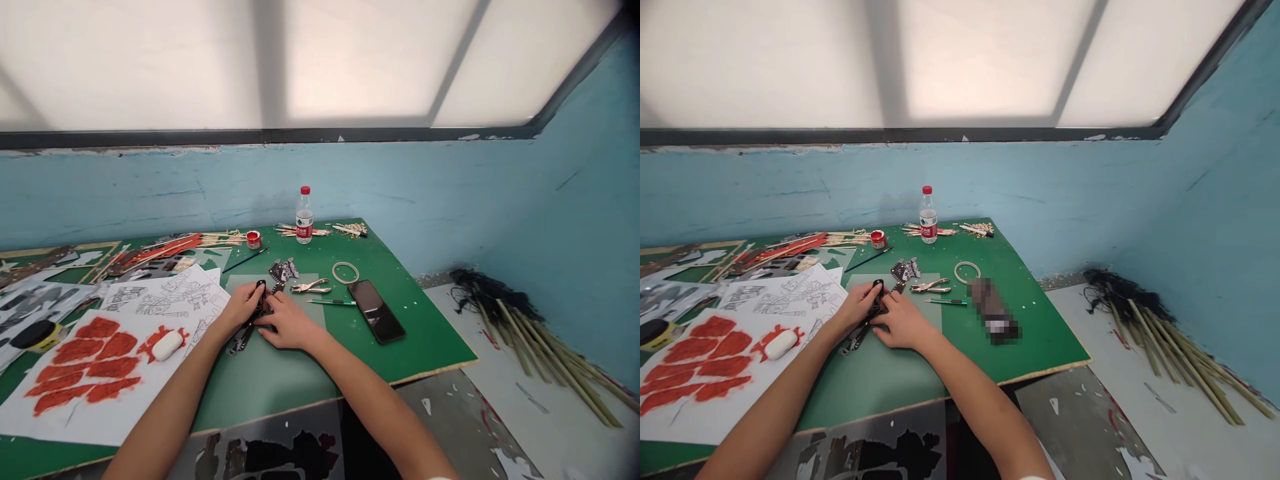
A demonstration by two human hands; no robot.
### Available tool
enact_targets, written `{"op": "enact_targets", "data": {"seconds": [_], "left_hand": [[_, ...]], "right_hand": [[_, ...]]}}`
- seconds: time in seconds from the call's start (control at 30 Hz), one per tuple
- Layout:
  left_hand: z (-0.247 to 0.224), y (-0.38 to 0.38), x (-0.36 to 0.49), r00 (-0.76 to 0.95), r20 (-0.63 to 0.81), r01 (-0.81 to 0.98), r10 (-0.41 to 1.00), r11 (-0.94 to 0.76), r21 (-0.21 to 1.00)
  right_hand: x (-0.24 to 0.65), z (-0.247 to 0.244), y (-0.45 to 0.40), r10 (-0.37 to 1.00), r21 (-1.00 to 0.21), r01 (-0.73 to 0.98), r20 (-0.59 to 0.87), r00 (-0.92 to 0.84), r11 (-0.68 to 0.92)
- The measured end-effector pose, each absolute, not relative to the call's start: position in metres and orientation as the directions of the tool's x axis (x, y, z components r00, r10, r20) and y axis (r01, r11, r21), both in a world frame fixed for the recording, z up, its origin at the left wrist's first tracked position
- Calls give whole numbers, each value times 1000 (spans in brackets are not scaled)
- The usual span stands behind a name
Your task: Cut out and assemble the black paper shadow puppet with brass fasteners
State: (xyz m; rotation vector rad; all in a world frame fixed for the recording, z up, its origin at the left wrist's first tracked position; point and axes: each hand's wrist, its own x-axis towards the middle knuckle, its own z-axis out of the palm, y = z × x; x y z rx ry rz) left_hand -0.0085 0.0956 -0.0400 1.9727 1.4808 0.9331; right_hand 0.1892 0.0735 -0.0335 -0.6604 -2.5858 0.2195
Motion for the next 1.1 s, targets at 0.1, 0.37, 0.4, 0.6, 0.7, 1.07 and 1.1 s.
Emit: {"op": "enact_targets", "data": {"seconds": [0.1, 0.37, 0.4, 0.6, 0.7, 1.07, 1.1], "left_hand": [[-39, 96, -10, 131, 207, 625, 969, -243, 741], [-26, 93, -16, -40, 128, 717, 991, -61, 694], [-25, 93, -15, -38, 117, 718, 992, -54, 694], [-27, 94, -12, -24, 117, 661, 993, -72, 747], [-30, 94, -10, 9, 75, 586, 997, -66, 807], [-36, 93, 1, 159, 36, 452, 987, -105, 886], [-37, 93, 1, 164, 28, 447, 986, -99, 889]], "right_hand": [[190, -29, 75, 528, -267, 457, 391, -754, 849], [214, -15, 93, 761, -379, 669, 182, -623, 639], [214, -15, 93, 745, -385, 653, 162, -647, 652], [210, -18, 91, 745, -407, 643, 171, -644, 649], [210, -20, 94, 761, -399, 663, 166, -627, 634], [207, -26, 94, 757, -404, 650, 212, -617, 643], [206, -24, 95, 766, -428, 645, 228, -600, 633]]}}
